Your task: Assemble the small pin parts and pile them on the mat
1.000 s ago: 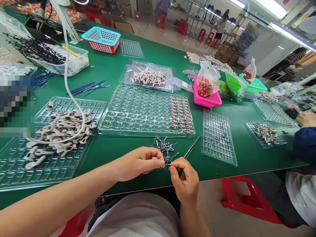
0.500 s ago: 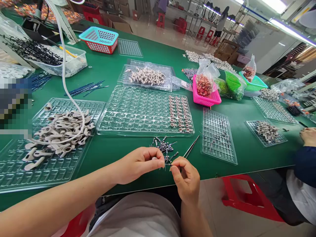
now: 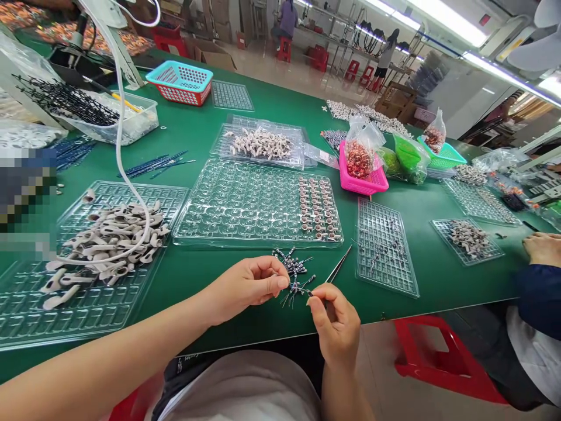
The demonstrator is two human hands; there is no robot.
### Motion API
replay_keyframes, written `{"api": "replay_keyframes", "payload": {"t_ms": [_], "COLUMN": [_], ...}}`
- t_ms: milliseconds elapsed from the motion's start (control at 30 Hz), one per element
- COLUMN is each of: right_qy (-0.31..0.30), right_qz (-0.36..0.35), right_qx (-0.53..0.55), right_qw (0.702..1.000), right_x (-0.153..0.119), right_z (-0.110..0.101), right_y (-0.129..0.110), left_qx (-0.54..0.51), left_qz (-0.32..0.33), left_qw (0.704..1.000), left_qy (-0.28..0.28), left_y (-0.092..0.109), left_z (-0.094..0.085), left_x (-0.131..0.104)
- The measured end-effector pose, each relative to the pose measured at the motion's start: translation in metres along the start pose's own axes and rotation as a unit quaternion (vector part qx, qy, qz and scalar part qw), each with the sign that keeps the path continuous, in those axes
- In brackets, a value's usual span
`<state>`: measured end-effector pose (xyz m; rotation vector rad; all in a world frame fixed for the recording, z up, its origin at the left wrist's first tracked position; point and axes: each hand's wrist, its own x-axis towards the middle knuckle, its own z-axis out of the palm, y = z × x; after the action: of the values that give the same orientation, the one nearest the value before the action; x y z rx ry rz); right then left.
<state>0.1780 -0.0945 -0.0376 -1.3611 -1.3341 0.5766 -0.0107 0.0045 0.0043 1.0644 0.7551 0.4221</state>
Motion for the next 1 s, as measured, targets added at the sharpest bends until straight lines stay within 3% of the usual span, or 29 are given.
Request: {"api": "replay_keyframes", "payload": {"t_ms": [133,300,533,1000], "right_qy": [0.010,0.027,0.034,0.046], "right_qz": [-0.014,0.004,0.009,-0.044], "right_qx": [-0.014,-0.020,0.002,-0.039], "right_qw": [1.000,0.999,0.999,0.997], "right_x": [-0.0002,0.0004,-0.0015,-0.0039], "right_z": [0.0015,0.0035,0.0032,0.0059], "right_y": [0.0009,0.0056,0.0072,0.0044], "left_qx": [0.018,0.050,-0.031,0.010], "left_qz": [-0.005,-0.020,-0.008,-0.004], "left_qw": [1.000,0.999,0.999,1.000], "left_qy": [0.022,0.009,-0.010,0.005], "left_y": [0.0006,0.0064,0.0040,0.0000], "left_z": [-0.0013,0.0018,0.0057,0.0023], "left_x": [0.0003,-0.0022,-0.0007,0.0018]}}
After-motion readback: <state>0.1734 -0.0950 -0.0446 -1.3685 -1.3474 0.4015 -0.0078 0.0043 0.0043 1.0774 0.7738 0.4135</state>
